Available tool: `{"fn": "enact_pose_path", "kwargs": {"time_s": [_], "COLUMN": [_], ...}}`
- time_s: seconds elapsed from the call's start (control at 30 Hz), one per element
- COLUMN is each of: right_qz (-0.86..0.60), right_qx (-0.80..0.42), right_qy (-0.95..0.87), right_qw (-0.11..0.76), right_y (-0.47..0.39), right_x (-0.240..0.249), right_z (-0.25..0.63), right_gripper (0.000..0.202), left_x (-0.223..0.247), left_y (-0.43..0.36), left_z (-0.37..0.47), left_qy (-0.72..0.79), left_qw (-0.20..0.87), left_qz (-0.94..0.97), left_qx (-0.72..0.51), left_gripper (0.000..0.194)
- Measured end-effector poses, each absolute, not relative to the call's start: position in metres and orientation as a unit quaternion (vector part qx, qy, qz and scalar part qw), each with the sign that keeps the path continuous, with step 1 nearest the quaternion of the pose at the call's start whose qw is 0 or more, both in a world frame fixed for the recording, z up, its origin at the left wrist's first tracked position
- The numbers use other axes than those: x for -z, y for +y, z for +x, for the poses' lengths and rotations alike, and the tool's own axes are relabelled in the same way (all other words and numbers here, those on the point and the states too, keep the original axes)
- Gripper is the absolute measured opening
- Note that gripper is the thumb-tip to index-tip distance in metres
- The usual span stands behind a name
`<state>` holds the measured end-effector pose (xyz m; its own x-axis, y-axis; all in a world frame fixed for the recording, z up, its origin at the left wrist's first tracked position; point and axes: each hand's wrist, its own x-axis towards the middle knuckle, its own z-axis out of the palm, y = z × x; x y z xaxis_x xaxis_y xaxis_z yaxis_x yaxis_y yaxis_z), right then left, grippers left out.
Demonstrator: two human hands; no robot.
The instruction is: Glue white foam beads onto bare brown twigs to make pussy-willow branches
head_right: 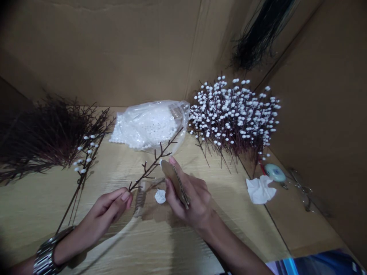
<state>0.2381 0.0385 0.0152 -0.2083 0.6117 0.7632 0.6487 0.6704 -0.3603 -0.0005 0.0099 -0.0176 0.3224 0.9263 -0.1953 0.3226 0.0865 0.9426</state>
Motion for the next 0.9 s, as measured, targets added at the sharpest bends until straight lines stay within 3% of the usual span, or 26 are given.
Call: {"fn": "enact_pose_path", "kwargs": {"time_s": [0.9], "right_qz": [-0.421], "right_qx": [0.034], "right_qy": [-0.77], "right_qw": [0.478], "right_y": [0.0365], "right_x": [-0.0175], "right_z": [0.2452], "right_gripper": [0.065], "left_x": [0.0188], "left_y": [0.0093], "left_z": [-0.0012], "left_qy": [0.519], "left_qw": [0.529], "left_qz": [0.61], "left_qx": [-0.282], "left_gripper": [0.041]}}
